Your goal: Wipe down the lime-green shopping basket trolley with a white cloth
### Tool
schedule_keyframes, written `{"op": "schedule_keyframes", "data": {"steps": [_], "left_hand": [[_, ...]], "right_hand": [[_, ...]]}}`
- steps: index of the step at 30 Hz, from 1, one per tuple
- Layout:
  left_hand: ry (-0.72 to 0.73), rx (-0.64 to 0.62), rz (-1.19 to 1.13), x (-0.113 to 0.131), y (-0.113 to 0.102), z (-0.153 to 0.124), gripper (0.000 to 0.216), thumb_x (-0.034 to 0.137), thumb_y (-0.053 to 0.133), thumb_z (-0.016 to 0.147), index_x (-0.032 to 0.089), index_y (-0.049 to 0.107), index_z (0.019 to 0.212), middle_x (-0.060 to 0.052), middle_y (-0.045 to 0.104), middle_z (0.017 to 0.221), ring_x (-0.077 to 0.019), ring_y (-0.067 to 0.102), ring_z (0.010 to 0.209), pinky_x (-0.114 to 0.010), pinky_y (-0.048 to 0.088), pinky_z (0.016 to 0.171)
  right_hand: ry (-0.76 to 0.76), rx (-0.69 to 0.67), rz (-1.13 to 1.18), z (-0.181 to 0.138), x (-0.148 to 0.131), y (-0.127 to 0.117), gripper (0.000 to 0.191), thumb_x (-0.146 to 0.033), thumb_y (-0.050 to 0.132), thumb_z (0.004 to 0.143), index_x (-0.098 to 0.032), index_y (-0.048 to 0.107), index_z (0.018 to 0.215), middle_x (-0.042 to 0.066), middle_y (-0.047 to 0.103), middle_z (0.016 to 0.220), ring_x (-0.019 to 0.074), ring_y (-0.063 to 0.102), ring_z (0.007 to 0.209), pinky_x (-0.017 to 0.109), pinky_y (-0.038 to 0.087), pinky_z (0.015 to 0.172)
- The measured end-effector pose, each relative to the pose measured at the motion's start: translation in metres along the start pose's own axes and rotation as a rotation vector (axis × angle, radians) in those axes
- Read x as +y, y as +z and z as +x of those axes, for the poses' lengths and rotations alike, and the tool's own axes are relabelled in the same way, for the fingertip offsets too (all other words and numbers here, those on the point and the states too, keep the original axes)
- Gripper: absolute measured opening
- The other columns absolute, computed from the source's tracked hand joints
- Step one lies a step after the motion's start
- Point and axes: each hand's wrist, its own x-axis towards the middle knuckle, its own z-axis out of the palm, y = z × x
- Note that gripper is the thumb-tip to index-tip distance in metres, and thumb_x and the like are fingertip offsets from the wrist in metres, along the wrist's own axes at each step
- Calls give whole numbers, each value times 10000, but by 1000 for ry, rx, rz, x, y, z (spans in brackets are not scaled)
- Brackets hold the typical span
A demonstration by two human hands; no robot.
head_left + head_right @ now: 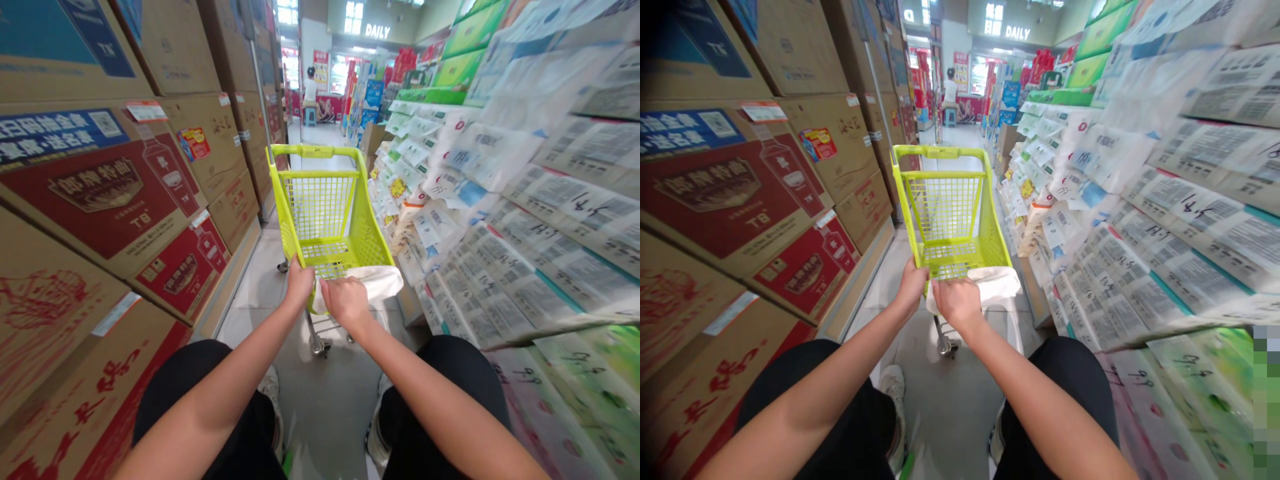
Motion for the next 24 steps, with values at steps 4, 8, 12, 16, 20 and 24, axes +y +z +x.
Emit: {"op": "schedule_keyframes", "data": {"steps": [4,8,12,16,20,24], "left_hand": [[-7,-46,84,-1,4,-2,450,149,546,531,179,646,970,-72,741,974,-261,682,921,-372,556,843],[-67,-48,134,12,-23,22,368,152,555,475,187,658,827,-37,698,779,-254,640,839,-340,529,750],[-119,-61,128,25,-51,42,353,183,548,467,170,643,806,-45,663,716,-235,607,715,-332,490,645],[-93,-28,56,23,-45,29,436,197,504,497,171,623,916,-53,693,804,-234,649,723,-339,515,657],[-36,9,-24,10,-11,-2,489,182,491,515,184,632,984,-53,725,909,-245,694,848,-342,564,750],[7,-22,4,4,13,-17,486,156,513,518,192,634,986,-65,733,988,-260,695,960,-364,575,841]], "right_hand": [[-42,-30,-6,0,0,-1,512,-363,364,1113,-177,759,844,93,788,811,182,703,705,304,361,671],[-88,31,-25,0,31,3,512,-329,358,1112,-161,747,825,98,777,806,175,685,717,312,345,709],[-121,111,-63,-3,51,8,481,-288,387,1098,-148,729,791,102,756,776,177,653,728,335,325,764],[-95,177,-5,-8,34,12,472,-287,388,1099,-180,716,778,63,742,750,178,627,737,341,302,759],[-97,172,43,-13,14,13,478,-311,401,1098,-189,721,764,56,734,724,163,620,712,334,287,714],[-93,142,23,-16,20,7,492,-295,402,1090,-184,724,734,60,744,722,162,628,685,333,287,704]]}}
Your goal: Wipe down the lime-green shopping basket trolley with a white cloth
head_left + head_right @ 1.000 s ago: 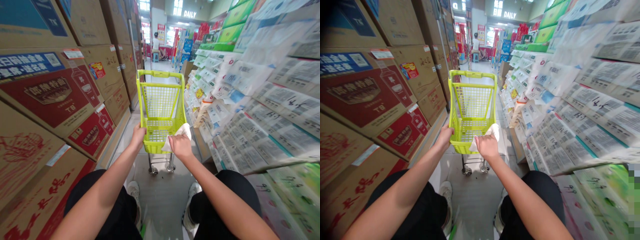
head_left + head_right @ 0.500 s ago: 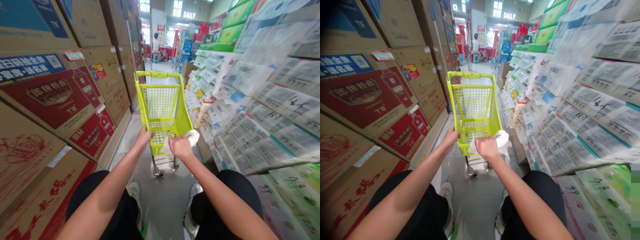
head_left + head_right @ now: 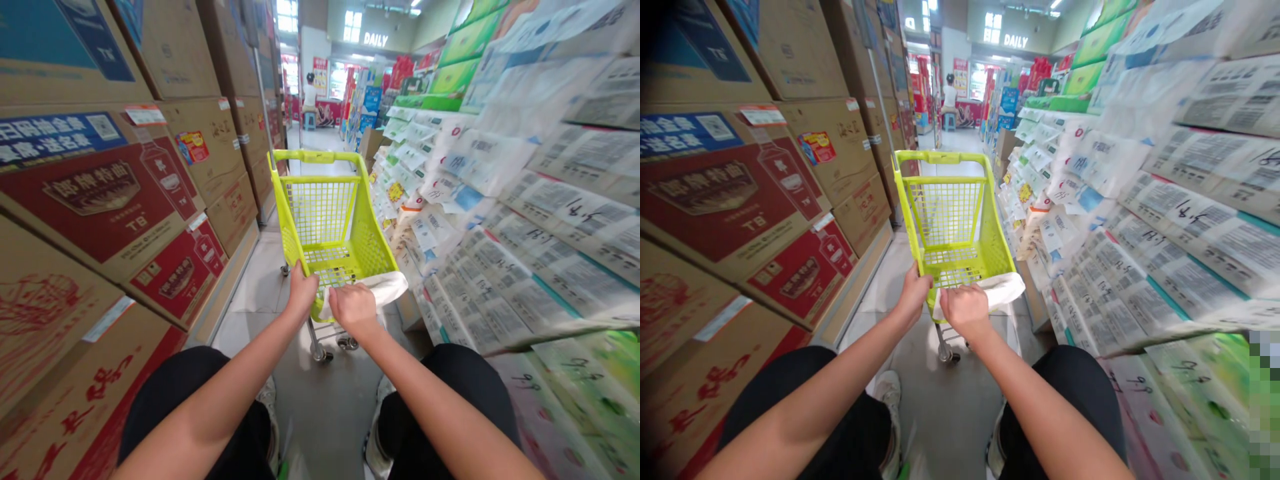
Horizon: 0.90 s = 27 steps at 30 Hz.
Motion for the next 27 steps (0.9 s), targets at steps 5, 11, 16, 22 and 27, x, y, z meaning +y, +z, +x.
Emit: {"op": "schedule_keyframes", "data": {"steps": [5,11,16,22,27], "left_hand": [[-59,-30,36,4,-13,20,495,147,532,502,173,659,979,-76,743,993,-275,694,950,-377,567,836],[-100,-147,9,5,-39,54,523,165,531,492,155,682,992,-63,754,947,-279,697,935,-375,573,810],[17,-2,-32,-6,-11,42,606,123,521,519,177,655,1107,-75,739,1113,-265,689,1052,-378,564,933],[92,-81,-49,-6,21,16,778,90,552,555,214,634,1319,-56,733,1152,-235,678,1047,-324,561,891],[14,-106,-31,11,7,23,793,101,561,520,179,684,1300,-23,754,1002,-194,660,833,-255,511,689]], "right_hand": [[11,-33,-49,1,27,-4,484,-282,394,1090,-171,733,763,72,755,743,163,625,668,334,284,708],[35,24,-102,-2,49,0,448,-267,408,1089,-172,713,775,66,736,730,177,613,672,346,280,741],[59,77,-44,0,21,4,426,-293,423,1090,-201,703,783,41,739,733,174,629,693,355,266,731],[9,-16,4,5,-1,1,409,-321,428,1093,-203,722,835,40,756,772,159,649,718,329,281,701],[20,4,-76,-5,37,-2,444,-316,410,1090,-184,714,795,61,742,747,166,616,652,336,265,666]]}}
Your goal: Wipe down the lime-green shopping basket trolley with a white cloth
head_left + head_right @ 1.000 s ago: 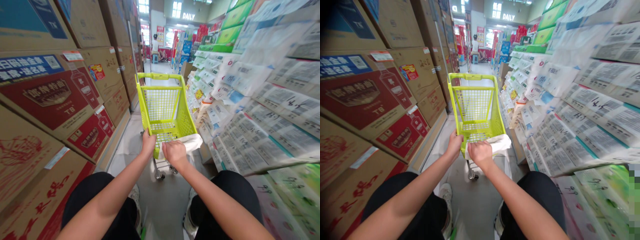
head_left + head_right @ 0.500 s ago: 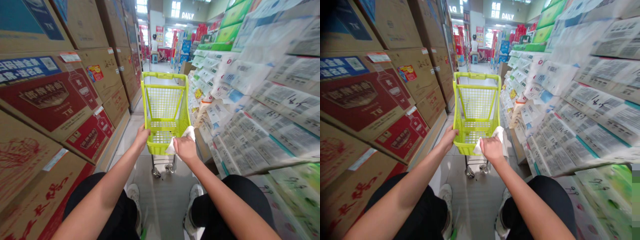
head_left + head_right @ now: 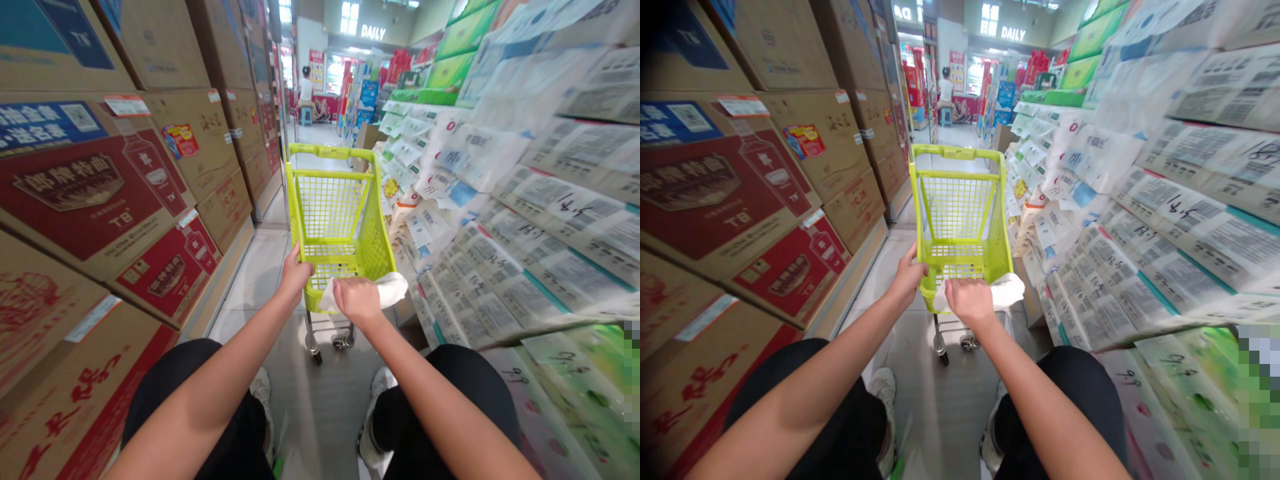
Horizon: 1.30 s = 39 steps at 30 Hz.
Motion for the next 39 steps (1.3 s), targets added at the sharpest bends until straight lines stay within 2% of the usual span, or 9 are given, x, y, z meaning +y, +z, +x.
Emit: {"op": "schedule_keyframes", "data": {"steps": [4,7,14,17,20,24,28,36,39], "left_hand": [[-41,34,-14,7,-16,11,864,104,533,493,195,682,1339,-16,763,1020,-199,662,837,-241,481,643],[-18,60,-43,6,-17,9,878,114,507,498,192,670,1358,-29,764,1055,-196,667,839,-234,472,630],[27,185,-56,-10,9,-16,768,122,526,569,186,677,1319,-53,756,1075,-198,680,869,-244,522,691],[57,182,-16,-14,10,-17,742,120,551,577,178,684,1305,-63,752,1099,-203,681,908,-249,538,723],[57,130,16,-9,-6,-7,757,110,552,551,170,689,1294,-58,754,1099,-194,681,889,-248,540,720],[7,46,29,4,-39,14,843,118,583,524,190,669,1360,-48,766,1119,-212,697,895,-239,534,673],[-62,51,7,14,-56,24,923,116,588,520,186,614,1439,-52,773,1107,-232,711,886,-247,531,636],[79,119,-8,5,-25,-4,735,108,549,569,171,692,1287,-56,764,1104,-211,691,932,-258,555,762],[71,120,77,2,-26,0,734,93,540,539,164,720,1247,-46,764,1081,-202,677,910,-250,544,756]], "right_hand": [[20,79,-64,-8,30,1,452,-263,418,1068,-183,684,711,70,705,677,181,591,638,356,273,713],[23,122,-48,-10,31,2,444,-249,422,1065,-186,677,708,62,703,673,182,590,663,363,272,753],[12,83,111,-2,-28,1,415,-289,423,1089,-207,677,771,24,725,724,167,610,703,364,248,734],[-18,20,142,5,-47,2,405,-314,414,1100,-206,687,822,21,740,756,166,625,728,355,259,744],[-44,-7,115,10,-43,4,398,-329,418,1101,-202,693,843,28,747,780,168,628,735,350,262,742],[-14,27,57,11,-15,7,398,-312,430,1087,-196,690,809,45,734,760,178,604,706,349,251,725],[-12,70,21,10,-3,9,405,-291,423,1078,-188,674,778,59,722,744,191,598,715,352,261,753],[-33,30,103,17,-64,8,420,-344,379,1111,-209,684,856,46,753,792,179,653,763,351,277,740],[-55,-26,99,21,-68,6,409,-365,388,1113,-204,695,896,57,766,831,177,670,783,340,298,747]]}}
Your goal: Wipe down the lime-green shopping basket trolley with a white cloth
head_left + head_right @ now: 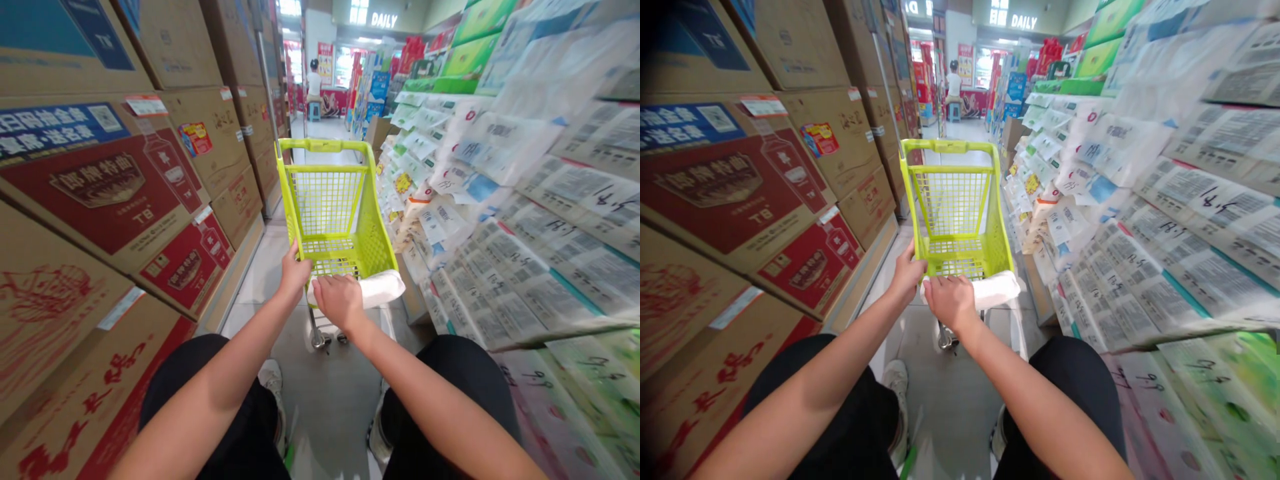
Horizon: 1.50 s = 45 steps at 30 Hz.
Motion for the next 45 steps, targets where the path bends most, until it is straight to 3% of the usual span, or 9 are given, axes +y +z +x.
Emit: {"op": "schedule_keyframes", "data": {"steps": [5,9,13,19,28,31,38,41,45], "left_hand": [[-90,-96,-44,2,-26,32,831,87,581,503,176,704,1320,-42,770,1043,-226,688,897,-273,550,747],[-146,-83,-42,2,-38,46,899,119,603,515,168,647,1412,-54,770,993,-215,679,784,-269,523,647],[-20,-51,-79,2,-20,24,781,126,561,560,176,696,1328,-48,768,1044,-201,689,835,-239,517,649],[-26,19,-63,3,11,-7,732,97,506,544,167,728,1239,-42,767,1089,-188,677,861,-247,535,712],[-154,-37,-46,4,-34,38,822,120,619,493,187,722,1306,-20,771,919,-162,610,687,-208,410,524],[-86,-13,-54,4,-28,31,793,147,574,529,193,719,1307,-22,771,975,-165,619,719,-210,411,536],[-12,79,-59,-3,21,-16,643,152,525,565,167,744,1169,-48,746,1027,-193,647,824,-265,504,701],[-34,74,-16,-2,17,-11,626,150,538,538,149,764,1123,-35,735,946,-174,612,755,-256,474,659],[-61,22,-8,0,-12,19,711,140,555,506,155,778,1181,-20,750,950,-168,608,756,-237,447,642]], "right_hand": [[42,6,-66,-5,39,-3,412,-354,412,1102,-190,695,851,63,754,793,176,634,713,340,273,723],[13,67,-97,-14,58,-3,420,-295,397,1095,-175,680,808,66,738,765,184,611,715,348,263,750],[58,114,-73,-16,42,-3,403,-304,418,1091,-187,671,799,54,731,749,181,605,725,349,249,738],[42,53,-4,-8,11,-6,394,-334,426,1096,-209,689,830,37,746,772,171,641,752,342,263,719],[-28,33,-68,-15,51,-6,406,-337,420,1095,-179,698,845,60,748,793,182,626,736,346,262,713],[-6,86,-80,-19,55,-6,406,-313,420,1090,-183,689,815,57,734,768,187,613,730,356,263,730],[21,128,-17,-21,29,-3,421,-316,400,1102,-203,678,806,41,730,754,169,608,723,346,251,716],[-7,86,-7,-17,31,-4,429,-342,402,1107,-201,682,815,42,738,759,165,621,721,344,251,706],[26,43,-38,-13,45,-7,419,-338,410,1107,-199,689,827,43,752,777,168,631,705,343,258,704]]}}
